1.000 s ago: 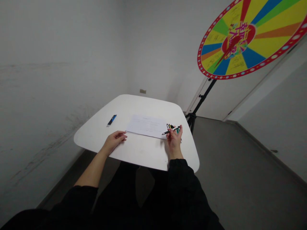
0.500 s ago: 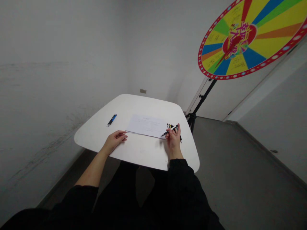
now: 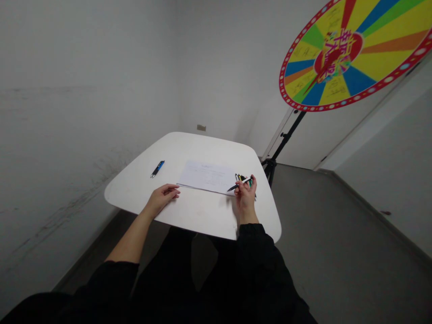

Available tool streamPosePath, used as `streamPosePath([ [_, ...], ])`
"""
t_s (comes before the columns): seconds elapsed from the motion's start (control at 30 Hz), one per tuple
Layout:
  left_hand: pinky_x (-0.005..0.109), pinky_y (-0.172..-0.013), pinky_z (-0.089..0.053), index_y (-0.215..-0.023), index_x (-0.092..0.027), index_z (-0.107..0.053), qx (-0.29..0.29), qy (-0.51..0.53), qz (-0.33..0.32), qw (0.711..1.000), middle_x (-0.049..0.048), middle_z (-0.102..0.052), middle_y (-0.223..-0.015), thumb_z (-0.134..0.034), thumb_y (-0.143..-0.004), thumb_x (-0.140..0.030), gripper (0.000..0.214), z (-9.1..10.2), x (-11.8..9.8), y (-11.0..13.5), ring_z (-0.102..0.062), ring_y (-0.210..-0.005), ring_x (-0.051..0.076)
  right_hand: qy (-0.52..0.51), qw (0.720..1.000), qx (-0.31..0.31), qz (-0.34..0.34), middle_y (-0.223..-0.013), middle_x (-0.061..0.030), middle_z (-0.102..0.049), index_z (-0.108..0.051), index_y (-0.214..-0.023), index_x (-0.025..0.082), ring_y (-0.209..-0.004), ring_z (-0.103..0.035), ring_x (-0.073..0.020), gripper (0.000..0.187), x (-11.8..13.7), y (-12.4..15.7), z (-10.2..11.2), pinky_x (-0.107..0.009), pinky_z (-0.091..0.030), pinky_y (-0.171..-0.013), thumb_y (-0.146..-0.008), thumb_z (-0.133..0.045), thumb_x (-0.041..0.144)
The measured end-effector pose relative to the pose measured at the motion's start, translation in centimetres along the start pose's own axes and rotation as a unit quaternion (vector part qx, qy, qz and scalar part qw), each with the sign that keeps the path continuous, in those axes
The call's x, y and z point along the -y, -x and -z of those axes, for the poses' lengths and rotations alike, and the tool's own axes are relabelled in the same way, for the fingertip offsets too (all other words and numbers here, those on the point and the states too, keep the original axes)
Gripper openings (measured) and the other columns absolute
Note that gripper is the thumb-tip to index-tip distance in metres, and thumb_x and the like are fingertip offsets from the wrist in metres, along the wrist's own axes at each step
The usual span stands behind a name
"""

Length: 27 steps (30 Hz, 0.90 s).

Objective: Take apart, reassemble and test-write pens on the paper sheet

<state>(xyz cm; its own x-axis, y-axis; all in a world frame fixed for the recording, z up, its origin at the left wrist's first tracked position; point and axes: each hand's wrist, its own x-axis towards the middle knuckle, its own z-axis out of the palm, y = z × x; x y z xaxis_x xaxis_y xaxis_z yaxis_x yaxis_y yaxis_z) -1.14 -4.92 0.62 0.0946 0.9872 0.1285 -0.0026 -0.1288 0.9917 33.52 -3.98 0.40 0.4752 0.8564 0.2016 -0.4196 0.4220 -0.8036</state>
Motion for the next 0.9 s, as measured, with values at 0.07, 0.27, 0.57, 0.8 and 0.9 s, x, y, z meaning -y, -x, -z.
streamPosePath([
  [0.07, 0.041, -0.082, -0.062, -0.105, -0.017, -0.076, 0.005, -0.009, -0.007, 1.0, 0.01, -0.078, -0.093, -0.088, -0.07, -0.052, 0.051, -0.1, 0.0, 0.0, -0.075, -0.082, 0.023, -0.002, 1.0, -0.003, 0.006, -0.099, 0.0024, -0.061, -0.033, -0.147, 0.036, -0.075, -0.062, -0.0115, 0.097, 0.0, 0.0, 0.0, -0.017, -0.041, -0.051, -0.067, -0.087, 0.031],
  [0.27, 0.041, -0.083, -0.06, -0.106, -0.019, -0.077, 0.004, -0.078, -0.04, 0.996, 0.01, -0.079, -0.094, -0.08, -0.079, -0.05, 0.041, -0.5, -0.1, 0.3, -0.075, -0.085, 0.025, 0.024, 0.999, -0.029, 0.015, -0.097, 0.0036, -0.059, -0.044, -0.136, 0.033, -0.065, -0.054, -0.008, 0.083, -0.3, -0.2, -0.4, -0.02, -0.042, -0.053, -0.065, -0.088, 0.034],
  [0.57, 0.05, -0.103, -0.052, -0.117, -0.019, -0.072, 0.079, -0.39, -0.279, 0.874, 0.0098, -0.074, -0.111, -0.056, -0.096, -0.023, 0.027, -2.1, -0.1, 0.1, -0.064, -0.108, 0.027, 0.148, 0.989, 0.005, -0.025, -0.081, 0.0023, -0.06, -0.063, -0.084, 0.019, -0.053, -0.052, -0.0075, 0.028, 0.5, -1.6, -1.8, -0.023, -0.043, -0.048, -0.066, -0.077, 0.034],
  [0.8, 0.048, -0.107, -0.052, -0.126, -0.019, -0.067, 0.141, -0.459, -0.332, 0.812, 0.011, -0.069, -0.127, -0.055, -0.095, -0.011, 0.034, -7.5, 0.1, -0.8, -0.057, -0.122, 0.027, 0.271, 0.944, 0.136, -0.129, -0.08, -0.0085, -0.075, -0.075, -0.093, 0.015, -0.074, -0.072, -0.0201, 0.034, 0.9, -2.9, -3.5, -0.029, -0.057, -0.063, -0.083, -0.062, 0.045],
  [0.9, 0.051, -0.113, -0.047, -0.129, -0.019, -0.065, 0.141, -0.478, -0.324, 0.804, 0.011, -0.066, -0.136, -0.055, -0.095, -0.011, 0.037, -10.3, -0.1, -1.1, -0.053, -0.132, 0.028, 0.323, 0.924, 0.163, -0.126, -0.081, -0.0074, -0.076, -0.074, -0.09, 0.017, -0.071, -0.071, -0.019, 0.032, 0.0, -3.6, -3.9, -0.028, -0.056, -0.063, -0.085, -0.06, 0.045],
])
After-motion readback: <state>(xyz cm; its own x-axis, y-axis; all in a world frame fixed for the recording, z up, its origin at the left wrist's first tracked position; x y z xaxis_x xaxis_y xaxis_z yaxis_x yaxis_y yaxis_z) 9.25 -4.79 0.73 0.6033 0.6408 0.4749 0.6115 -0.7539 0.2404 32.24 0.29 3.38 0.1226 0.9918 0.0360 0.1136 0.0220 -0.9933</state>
